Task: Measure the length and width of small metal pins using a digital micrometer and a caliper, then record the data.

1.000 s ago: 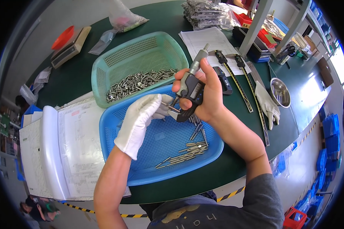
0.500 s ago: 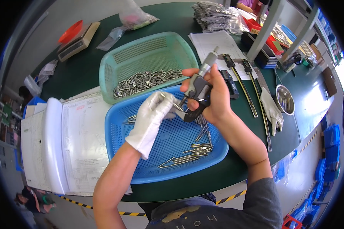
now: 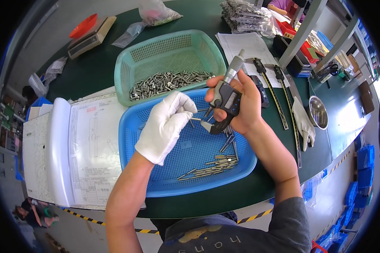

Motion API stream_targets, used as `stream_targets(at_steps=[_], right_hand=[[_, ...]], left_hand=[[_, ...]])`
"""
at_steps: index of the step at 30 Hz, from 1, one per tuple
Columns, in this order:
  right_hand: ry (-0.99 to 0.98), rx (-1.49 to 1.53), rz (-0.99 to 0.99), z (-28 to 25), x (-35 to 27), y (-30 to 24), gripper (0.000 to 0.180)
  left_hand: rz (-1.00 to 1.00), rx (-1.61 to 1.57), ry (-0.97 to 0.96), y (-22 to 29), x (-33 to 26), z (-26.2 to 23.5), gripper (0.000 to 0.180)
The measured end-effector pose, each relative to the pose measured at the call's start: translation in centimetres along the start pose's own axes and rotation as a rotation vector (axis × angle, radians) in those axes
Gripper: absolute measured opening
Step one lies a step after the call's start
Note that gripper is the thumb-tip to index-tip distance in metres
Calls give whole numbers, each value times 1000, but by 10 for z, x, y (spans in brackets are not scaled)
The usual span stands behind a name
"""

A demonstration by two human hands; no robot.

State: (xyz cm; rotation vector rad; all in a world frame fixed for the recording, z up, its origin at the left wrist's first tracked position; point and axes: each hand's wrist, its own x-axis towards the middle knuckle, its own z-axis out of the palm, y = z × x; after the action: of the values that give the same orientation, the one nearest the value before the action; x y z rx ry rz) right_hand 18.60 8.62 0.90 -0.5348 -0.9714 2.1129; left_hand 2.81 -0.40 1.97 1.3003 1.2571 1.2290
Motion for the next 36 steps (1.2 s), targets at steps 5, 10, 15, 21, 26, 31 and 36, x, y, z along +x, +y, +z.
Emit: stream_targets(at_steps=[5, 10, 15, 21, 26, 31, 36], right_hand=[[-89, -71, 62, 4, -1, 1, 57], [-88, -98, 61, 3, 0, 3, 58], [-129, -89, 64, 2, 0, 3, 59], [-115, -108, 52, 4, 0, 4, 59], [-51, -151, 51, 7, -3, 3, 56], [-54, -155, 51, 7, -2, 3, 56], [-88, -136, 46, 7, -2, 3, 59]], left_hand=[[15, 30, -52, -3, -1, 0, 4], [21, 71, -93, -6, 0, -2, 5], [-11, 121, -107, -10, 1, 0, 7], [32, 116, -78, -10, -1, 1, 6], [-16, 117, -100, -7, 0, 2, 6], [-16, 136, -95, -6, -1, 2, 6], [-20, 132, -96, -5, -1, 1, 5]])
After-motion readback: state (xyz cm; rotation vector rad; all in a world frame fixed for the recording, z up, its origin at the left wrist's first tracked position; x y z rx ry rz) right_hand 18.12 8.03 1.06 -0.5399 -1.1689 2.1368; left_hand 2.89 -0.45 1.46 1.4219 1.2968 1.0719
